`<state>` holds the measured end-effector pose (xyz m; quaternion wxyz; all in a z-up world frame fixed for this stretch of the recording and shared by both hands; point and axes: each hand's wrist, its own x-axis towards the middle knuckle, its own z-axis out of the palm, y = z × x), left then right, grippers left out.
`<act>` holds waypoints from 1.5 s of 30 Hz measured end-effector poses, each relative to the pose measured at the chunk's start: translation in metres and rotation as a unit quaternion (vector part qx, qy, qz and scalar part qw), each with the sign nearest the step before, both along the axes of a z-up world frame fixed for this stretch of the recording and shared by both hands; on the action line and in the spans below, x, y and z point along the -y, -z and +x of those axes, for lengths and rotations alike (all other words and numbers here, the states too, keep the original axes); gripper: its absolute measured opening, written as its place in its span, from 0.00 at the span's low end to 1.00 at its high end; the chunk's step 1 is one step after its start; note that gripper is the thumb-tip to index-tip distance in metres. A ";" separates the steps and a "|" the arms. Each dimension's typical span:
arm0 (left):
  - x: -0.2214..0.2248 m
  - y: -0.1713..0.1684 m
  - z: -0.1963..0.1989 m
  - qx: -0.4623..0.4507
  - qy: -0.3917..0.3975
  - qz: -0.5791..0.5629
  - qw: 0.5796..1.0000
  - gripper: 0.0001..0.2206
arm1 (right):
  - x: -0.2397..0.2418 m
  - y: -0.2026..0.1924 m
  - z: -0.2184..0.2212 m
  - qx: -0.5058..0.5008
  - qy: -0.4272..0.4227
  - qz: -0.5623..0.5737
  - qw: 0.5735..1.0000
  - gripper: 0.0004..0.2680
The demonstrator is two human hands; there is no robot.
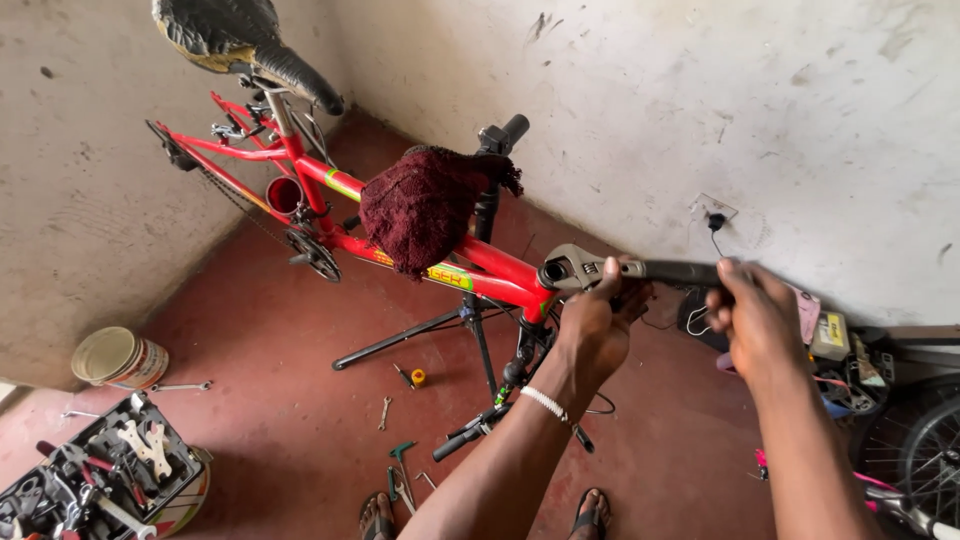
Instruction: The person is using an adjustable wrench to work on the headset of a bicycle frame mounted on a stand, eventually pulling on the fork assembly.
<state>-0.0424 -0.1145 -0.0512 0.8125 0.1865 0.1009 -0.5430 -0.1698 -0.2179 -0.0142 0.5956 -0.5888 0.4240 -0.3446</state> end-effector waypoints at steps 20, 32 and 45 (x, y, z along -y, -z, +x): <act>-0.076 -0.026 -0.007 0.217 0.011 0.035 0.975 0.14 | -0.097 0.001 -0.058 -0.090 -0.050 0.123 0.987 0.12; -0.101 -0.038 0.017 0.378 0.082 0.201 0.900 0.17 | -0.169 0.067 -0.039 -0.056 -0.205 0.306 0.928 0.21; -0.096 -0.033 0.020 0.342 0.091 0.228 0.907 0.15 | -0.148 0.115 -0.056 -0.058 -0.132 0.320 0.936 0.17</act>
